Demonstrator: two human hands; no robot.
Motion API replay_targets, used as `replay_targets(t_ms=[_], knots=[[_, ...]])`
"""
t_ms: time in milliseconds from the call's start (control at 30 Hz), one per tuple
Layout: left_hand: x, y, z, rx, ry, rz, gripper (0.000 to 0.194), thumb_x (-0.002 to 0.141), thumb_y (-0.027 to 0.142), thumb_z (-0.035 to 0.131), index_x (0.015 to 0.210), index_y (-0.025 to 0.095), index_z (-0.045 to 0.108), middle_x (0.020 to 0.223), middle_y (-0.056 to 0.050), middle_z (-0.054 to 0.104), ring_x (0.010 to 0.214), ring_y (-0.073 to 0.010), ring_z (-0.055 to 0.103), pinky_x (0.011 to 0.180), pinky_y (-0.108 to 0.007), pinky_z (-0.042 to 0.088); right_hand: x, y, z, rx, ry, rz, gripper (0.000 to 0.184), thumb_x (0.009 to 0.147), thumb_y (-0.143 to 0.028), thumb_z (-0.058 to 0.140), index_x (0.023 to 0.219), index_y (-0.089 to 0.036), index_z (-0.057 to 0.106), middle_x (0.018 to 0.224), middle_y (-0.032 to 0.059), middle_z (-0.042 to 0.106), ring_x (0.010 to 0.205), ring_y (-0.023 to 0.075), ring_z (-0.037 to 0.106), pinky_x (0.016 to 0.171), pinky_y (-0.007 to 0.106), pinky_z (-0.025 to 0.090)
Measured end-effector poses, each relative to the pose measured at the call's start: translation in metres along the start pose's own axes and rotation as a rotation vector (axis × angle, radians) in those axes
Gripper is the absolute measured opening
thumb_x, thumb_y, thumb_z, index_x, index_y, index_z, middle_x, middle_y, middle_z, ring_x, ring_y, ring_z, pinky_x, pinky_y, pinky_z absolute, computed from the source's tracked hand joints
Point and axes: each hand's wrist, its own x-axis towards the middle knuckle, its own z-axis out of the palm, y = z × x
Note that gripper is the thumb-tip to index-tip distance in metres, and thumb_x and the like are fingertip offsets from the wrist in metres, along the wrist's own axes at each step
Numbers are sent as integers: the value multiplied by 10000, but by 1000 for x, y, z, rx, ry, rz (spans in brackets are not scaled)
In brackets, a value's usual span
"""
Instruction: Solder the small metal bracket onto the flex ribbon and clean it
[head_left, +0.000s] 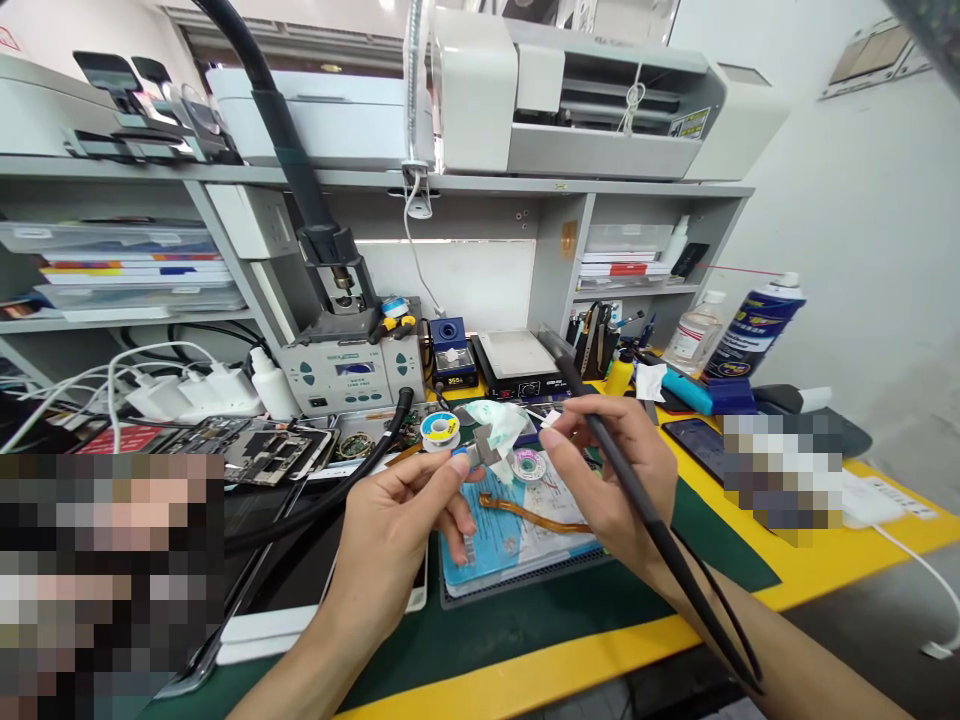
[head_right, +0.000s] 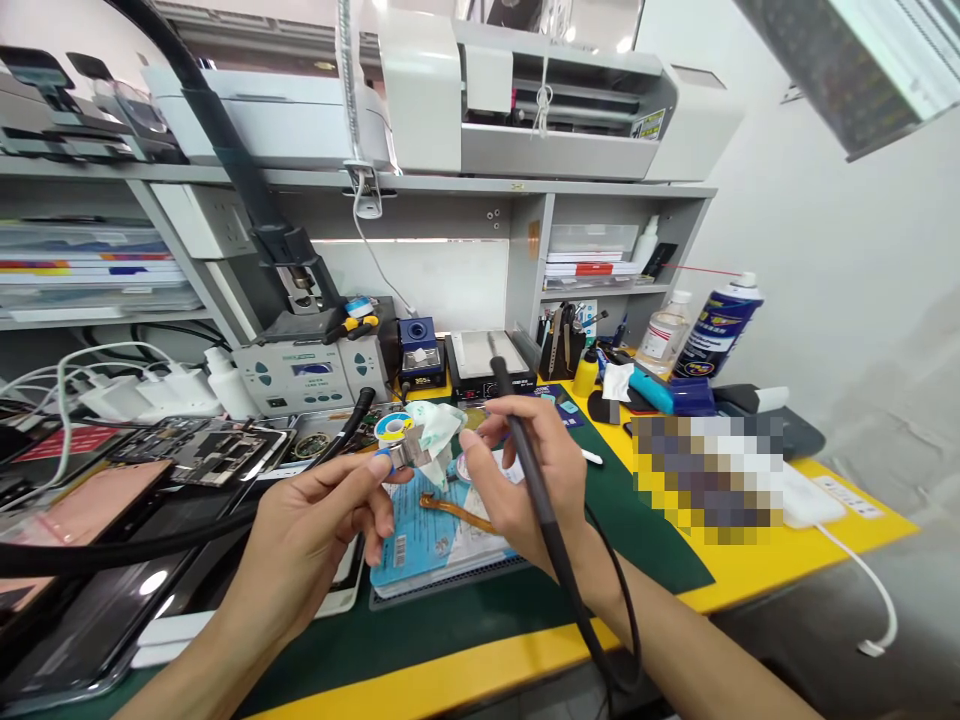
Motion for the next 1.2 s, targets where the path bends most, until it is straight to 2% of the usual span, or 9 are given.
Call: replay_targets(t_ms=[133, 300, 467, 567, 633, 800, 933, 1067, 1200], knots=[[-1, 0, 3, 21, -12, 19, 268, 853, 416, 732, 883, 150, 737, 545, -1, 667, 383, -117, 577, 438, -217, 439, -1, -3, 5, 31, -169, 103, 218, 847, -254, 723, 1020, -235, 593, 821, 22, 689, 663, 157, 630, 581, 273, 518], [-2, 0, 4, 31, -15, 28, 250, 845, 404, 740, 839, 154, 728, 538, 3, 662, 376, -116, 570, 429, -218, 420, 2, -3, 6, 47, -130, 158, 130, 871, -240, 686, 974, -232, 608, 795, 14, 677, 691, 162, 654, 629, 277, 549], [-2, 1, 4, 30, 5, 17, 262, 840, 405, 738, 821, 145, 716, 535, 1, 658, 376, -121, 567, 443, -233, 428, 4, 0, 3, 16, -67, 125, 166, 855, -218, 688, 997, -227, 603, 805, 10, 663, 665, 143, 639, 591, 251, 535], [-4, 4, 7, 35, 8, 18, 256, 841, 397, 735, 804, 146, 702, 536, 5, 657, 376, -117, 565, 467, -240, 432, 5, -1, 2, 56, -145, 115, 235, 833, -215, 716, 1031, -221, 590, 842, 21, 682, 689, 150, 651, 579, 249, 531], [-5, 5, 8, 39, 7, 23, 247, 847, 386, 728, 793, 146, 699, 536, 8, 657, 377, -113, 564, 488, -245, 444, 5, -3, 2, 79, -183, 108, 213, 834, -201, 710, 1008, -215, 589, 814, 12, 675, 679, 145, 647, 579, 246, 531], [-5, 6, 7, 13, -10, 7, 237, 846, 376, 729, 828, 140, 713, 532, 5, 652, 378, -110, 559, 445, -219, 429, 4, 2, 3, 64, -163, 118, 181, 852, -173, 692, 1000, -217, 597, 799, -6, 660, 663, 126, 633, 616, 239, 543], [-4, 8, 5, -58, -42, -56, 289, 859, 398, 707, 772, 122, 717, 518, -19, 645, 384, -108, 539, 408, -206, 437, 4, 10, 0, 25, -152, 79, 190, 862, -170, 694, 1023, -228, 612, 838, -3, 672, 722, 132, 663, 656, 236, 550], [-4, 11, 6, -86, -4, -69, 293, 844, 383, 721, 737, 110, 718, 510, -25, 636, 385, -101, 521, 390, -194, 436, 5, 8, -4, 115, -161, 114, 164, 884, -221, 691, 1024, -222, 607, 830, 3, 662, 709, 138, 663, 635, 244, 552], [-4, 10, 8, -91, 52, -41, 297, 829, 394, 740, 729, 115, 719, 523, -26, 637, 399, -102, 521, 395, -196, 436, 2, 4, -4, 125, -203, 89, 259, 849, -235, 736, 1065, -213, 593, 865, 22, 670, 737, 165, 675, 632, 273, 565]])
